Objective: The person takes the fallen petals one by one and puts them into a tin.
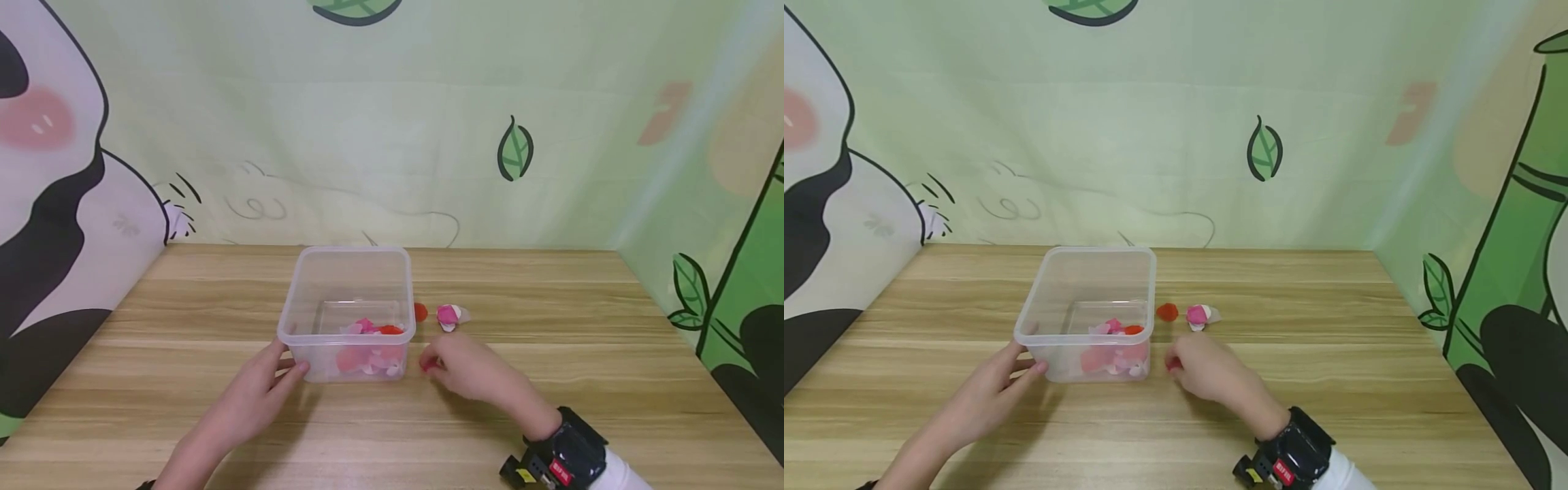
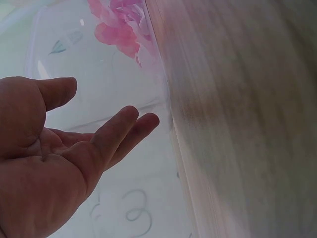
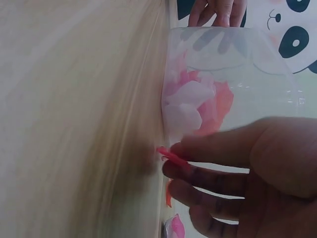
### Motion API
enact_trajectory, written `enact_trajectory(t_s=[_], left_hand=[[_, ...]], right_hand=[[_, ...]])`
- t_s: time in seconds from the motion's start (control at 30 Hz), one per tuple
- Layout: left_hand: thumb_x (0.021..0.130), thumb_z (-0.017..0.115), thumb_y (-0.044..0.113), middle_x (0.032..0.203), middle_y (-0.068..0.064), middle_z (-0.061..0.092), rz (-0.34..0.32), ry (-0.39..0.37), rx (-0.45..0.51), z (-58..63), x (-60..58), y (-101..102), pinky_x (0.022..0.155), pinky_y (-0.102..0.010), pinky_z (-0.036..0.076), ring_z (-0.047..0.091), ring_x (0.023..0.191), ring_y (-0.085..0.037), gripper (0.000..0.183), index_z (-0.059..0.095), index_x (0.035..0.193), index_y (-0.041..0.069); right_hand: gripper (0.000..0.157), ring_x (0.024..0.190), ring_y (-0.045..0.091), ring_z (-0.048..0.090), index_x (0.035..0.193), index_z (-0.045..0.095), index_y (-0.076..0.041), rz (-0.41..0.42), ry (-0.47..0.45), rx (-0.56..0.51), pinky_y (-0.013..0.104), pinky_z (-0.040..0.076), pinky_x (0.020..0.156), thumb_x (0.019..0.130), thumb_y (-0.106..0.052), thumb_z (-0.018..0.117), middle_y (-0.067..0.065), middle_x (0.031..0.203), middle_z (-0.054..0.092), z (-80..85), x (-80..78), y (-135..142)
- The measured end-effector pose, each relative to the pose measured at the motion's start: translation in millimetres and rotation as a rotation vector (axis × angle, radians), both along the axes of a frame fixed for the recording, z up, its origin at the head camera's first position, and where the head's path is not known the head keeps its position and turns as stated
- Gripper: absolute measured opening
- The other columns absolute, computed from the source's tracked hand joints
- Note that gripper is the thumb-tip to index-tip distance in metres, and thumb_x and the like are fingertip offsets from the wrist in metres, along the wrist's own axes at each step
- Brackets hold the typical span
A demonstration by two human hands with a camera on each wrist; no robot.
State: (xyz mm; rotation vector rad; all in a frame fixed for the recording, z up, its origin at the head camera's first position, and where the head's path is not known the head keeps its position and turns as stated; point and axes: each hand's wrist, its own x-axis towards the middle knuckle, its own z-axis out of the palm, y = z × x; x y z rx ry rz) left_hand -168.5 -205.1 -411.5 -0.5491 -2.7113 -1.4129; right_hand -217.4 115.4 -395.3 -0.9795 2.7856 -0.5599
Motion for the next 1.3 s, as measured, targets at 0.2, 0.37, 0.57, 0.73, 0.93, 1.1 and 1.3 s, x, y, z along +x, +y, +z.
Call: enact_trajectory(t_s=[0.2,0.37,0.57,0.73,0.93,1.1,1.3], left_hand=[[0.101,0.056,0.006,0.137,-0.013,0.048,-0.004,-0.004,0.009,0.1,0.4,1,0.088,-0.027,0.052,0.058,0.116,-0.039,0.056,0.032,0.151,0.013],[0.101,0.056,0.006,0.136,-0.012,0.048,-0.001,-0.005,0.008,-0.5,0.8,0,0.088,-0.026,0.052,0.058,0.116,-0.038,0.055,0.033,0.150,0.014],[0.101,0.056,0.006,0.137,-0.010,0.048,-0.002,-0.007,0.001,-1.5,0.0,-1,0.089,-0.027,0.052,0.058,0.116,-0.037,0.056,0.031,0.150,0.015],[0.101,0.056,0.006,0.138,-0.010,0.047,0.001,-0.009,0.005,-1.8,-0.7,-1,0.088,-0.027,0.052,0.057,0.117,-0.037,0.054,0.033,0.150,0.015],[0.103,0.052,0.008,0.141,-0.015,0.044,0.019,-0.002,-0.003,-1.3,-0.5,-1,0.088,-0.028,0.052,0.057,0.116,-0.038,0.049,0.035,0.149,0.012],[0.104,0.050,0.009,0.142,-0.017,0.043,0.022,0.018,-0.016,-1.5,-0.6,0,0.088,-0.030,0.052,0.058,0.116,-0.038,0.049,0.035,0.150,0.011],[0.104,0.050,0.008,0.141,-0.015,0.044,0.024,0.025,-0.023,-0.2,-0.2,1,0.089,-0.031,0.052,0.057,0.117,-0.037,0.048,0.036,0.150,0.013]], right_hand=[[0.009,0.072,0.009,0.056,0.086,0.072,-0.010,-0.049,0.045,-0.079,0.019,0.049,0.065,0.087,-0.001,0.073,-0.007,0.077,0.061,2.3,-3.5,2],[0.016,0.073,0.009,0.055,0.084,0.068,-0.013,-0.128,0.023,-0.130,0.017,0.048,0.064,0.086,0.002,0.073,-0.008,0.077,0.058,6.1,-5.4,2],[0.016,0.075,0.009,0.059,0.094,0.067,-0.010,-0.256,0.076,-0.229,0.016,0.049,0.064,0.086,0.002,0.074,-0.007,0.082,0.062,12.7,-5.3,0],[0.014,0.070,0.010,0.056,0.091,0.068,-0.013,-0.304,0.147,-0.319,0.018,0.049,0.059,0.087,-0.001,0.075,-0.008,0.080,0.062,19.2,-2.7,1],[0.013,0.069,0.010,0.055,0.091,0.071,-0.013,-0.314,0.222,-0.420,0.019,0.049,0.056,0.087,-0.001,0.074,-0.008,0.081,0.062,24.4,-2.1,3],[0.016,0.074,0.006,0.058,0.091,0.072,-0.011,-0.288,0.333,-0.536,0.016,0.051,0.060,0.085,0.003,0.075,-0.008,0.086,0.063,27.9,-1.2,3],[0.020,0.074,0.006,0.060,0.090,0.074,-0.007,-0.215,0.465,-0.669,0.016,0.053,0.063,0.078,0.007,0.080,-0.006,0.089,0.064,29.7,3.7,-2]])
